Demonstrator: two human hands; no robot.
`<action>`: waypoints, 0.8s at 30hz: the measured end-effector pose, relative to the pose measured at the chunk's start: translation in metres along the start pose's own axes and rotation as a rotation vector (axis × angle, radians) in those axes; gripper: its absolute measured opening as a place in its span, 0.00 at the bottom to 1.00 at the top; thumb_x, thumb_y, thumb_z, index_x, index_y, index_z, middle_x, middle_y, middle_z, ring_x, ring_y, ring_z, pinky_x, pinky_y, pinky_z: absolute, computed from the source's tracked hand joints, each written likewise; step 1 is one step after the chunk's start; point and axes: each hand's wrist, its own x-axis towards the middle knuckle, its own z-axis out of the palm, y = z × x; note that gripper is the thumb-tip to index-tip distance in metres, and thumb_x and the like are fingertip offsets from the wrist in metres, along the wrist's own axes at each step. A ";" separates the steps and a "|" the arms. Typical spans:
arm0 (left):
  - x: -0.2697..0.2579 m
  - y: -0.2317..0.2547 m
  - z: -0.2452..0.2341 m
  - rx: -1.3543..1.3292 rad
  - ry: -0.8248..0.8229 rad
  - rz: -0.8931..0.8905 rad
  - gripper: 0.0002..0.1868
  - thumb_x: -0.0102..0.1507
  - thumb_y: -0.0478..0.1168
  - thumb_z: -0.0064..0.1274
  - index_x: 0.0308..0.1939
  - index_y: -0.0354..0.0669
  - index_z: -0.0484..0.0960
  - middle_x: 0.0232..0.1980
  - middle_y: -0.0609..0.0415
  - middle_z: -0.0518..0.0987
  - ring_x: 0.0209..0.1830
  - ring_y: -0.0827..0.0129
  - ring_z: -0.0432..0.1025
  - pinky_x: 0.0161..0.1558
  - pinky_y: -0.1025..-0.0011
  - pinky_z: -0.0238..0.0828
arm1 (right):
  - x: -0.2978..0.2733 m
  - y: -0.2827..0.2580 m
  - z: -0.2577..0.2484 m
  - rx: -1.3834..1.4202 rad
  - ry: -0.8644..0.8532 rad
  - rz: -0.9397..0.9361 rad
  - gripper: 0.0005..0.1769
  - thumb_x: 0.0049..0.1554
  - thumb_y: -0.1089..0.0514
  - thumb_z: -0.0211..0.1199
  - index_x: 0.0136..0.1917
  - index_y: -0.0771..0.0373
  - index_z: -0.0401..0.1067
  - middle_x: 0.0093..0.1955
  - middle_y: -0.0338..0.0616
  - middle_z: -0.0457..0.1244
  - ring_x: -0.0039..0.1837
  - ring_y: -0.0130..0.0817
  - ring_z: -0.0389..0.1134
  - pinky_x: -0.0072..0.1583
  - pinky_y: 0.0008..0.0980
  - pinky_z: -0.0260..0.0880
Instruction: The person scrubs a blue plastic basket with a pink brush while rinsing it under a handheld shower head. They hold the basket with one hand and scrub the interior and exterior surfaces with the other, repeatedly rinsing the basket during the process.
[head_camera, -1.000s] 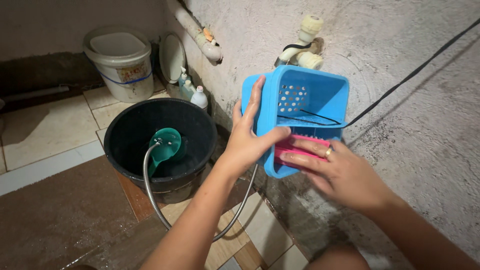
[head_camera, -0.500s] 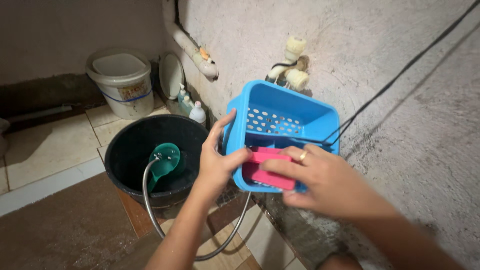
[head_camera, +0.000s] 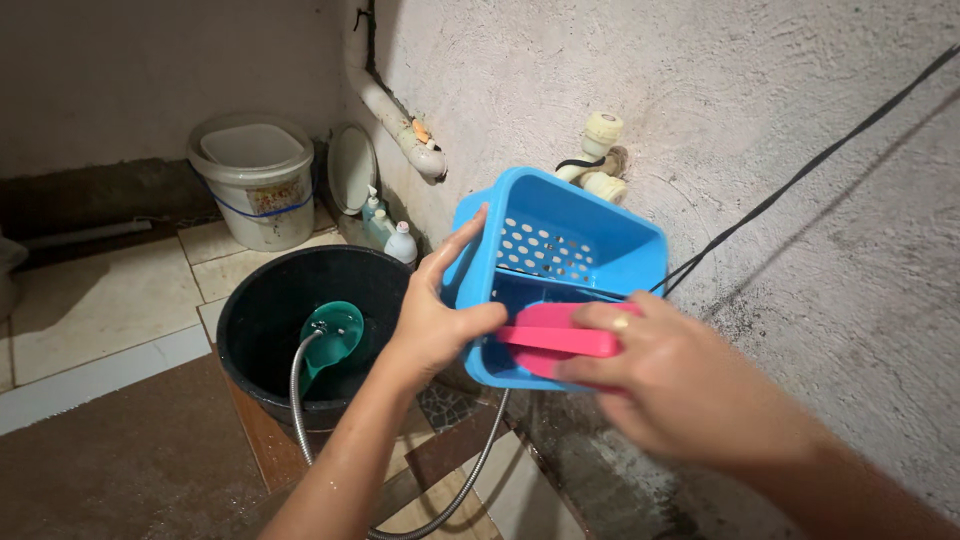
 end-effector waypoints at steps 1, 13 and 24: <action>0.001 0.000 0.003 0.077 0.002 0.029 0.50 0.46 0.38 0.63 0.75 0.52 0.69 0.67 0.46 0.78 0.64 0.67 0.73 0.67 0.67 0.68 | 0.000 0.000 -0.002 0.010 0.010 0.018 0.25 0.42 0.63 0.66 0.53 0.46 0.82 0.62 0.43 0.68 0.50 0.43 0.67 0.55 0.42 0.68; -0.001 -0.007 0.018 0.092 -0.020 -0.059 0.51 0.42 0.44 0.66 0.73 0.64 0.72 0.70 0.42 0.73 0.73 0.54 0.66 0.74 0.62 0.57 | -0.012 0.009 0.007 0.025 -0.049 0.090 0.23 0.42 0.62 0.65 0.51 0.45 0.83 0.52 0.44 0.68 0.49 0.43 0.69 0.55 0.41 0.68; 0.000 -0.007 0.013 0.026 -0.050 -0.004 0.48 0.45 0.41 0.66 0.72 0.55 0.74 0.68 0.48 0.77 0.72 0.59 0.70 0.74 0.64 0.61 | -0.014 0.013 0.012 0.030 -0.062 0.056 0.24 0.42 0.60 0.67 0.53 0.43 0.83 0.54 0.44 0.68 0.53 0.46 0.69 0.57 0.44 0.70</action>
